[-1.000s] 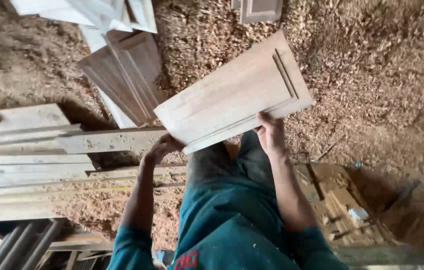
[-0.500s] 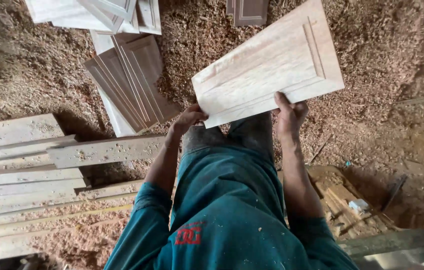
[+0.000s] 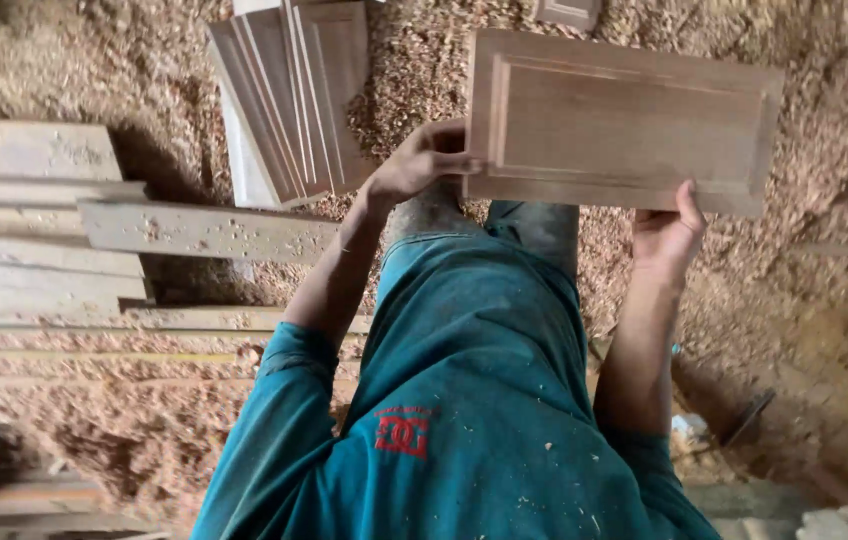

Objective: The person sands the edges and surfaces of rectangular wooden panels by hand on a workbench. They repeatedly pick up panels, sand them, and place them back on the floor among other panels.

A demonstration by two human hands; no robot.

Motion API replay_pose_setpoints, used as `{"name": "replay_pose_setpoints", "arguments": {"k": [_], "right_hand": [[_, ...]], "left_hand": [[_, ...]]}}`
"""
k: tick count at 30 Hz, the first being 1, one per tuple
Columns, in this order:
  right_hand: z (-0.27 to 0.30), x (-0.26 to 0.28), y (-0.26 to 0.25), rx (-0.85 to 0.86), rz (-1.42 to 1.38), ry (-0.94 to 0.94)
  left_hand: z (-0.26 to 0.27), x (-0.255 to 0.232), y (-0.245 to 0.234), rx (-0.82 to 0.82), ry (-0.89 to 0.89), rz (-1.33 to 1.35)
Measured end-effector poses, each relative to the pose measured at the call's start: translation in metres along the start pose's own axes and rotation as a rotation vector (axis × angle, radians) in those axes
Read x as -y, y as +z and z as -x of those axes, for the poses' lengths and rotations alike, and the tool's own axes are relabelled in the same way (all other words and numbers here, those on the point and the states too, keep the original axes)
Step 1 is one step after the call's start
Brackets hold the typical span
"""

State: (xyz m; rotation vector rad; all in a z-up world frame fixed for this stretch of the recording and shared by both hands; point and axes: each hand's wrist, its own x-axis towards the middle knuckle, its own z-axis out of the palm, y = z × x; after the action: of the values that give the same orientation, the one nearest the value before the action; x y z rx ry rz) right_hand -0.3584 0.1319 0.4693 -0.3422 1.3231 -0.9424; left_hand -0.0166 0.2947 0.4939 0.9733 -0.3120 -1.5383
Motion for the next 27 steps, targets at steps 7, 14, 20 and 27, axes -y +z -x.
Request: {"name": "replay_pose_setpoints", "arguments": {"k": [7,14,20,27], "right_hand": [[-0.014,0.006,0.016,0.108,0.031,0.058],[-0.025,0.011,0.046,0.128,0.366,-0.063],[-0.068,-0.037,0.082,0.166,0.624,0.174],[-0.167,-0.149,-0.042,0.35,1.825,0.069]], "left_hand": [[0.013,0.032,-0.008,-0.01,0.152,-0.016],[0.001,0.17,-0.1,0.363,0.339,0.402],[0.018,0.113,-0.039,-0.349,0.006,0.367],[-0.054,0.173,-0.08,-0.697,0.056,0.612]]}}
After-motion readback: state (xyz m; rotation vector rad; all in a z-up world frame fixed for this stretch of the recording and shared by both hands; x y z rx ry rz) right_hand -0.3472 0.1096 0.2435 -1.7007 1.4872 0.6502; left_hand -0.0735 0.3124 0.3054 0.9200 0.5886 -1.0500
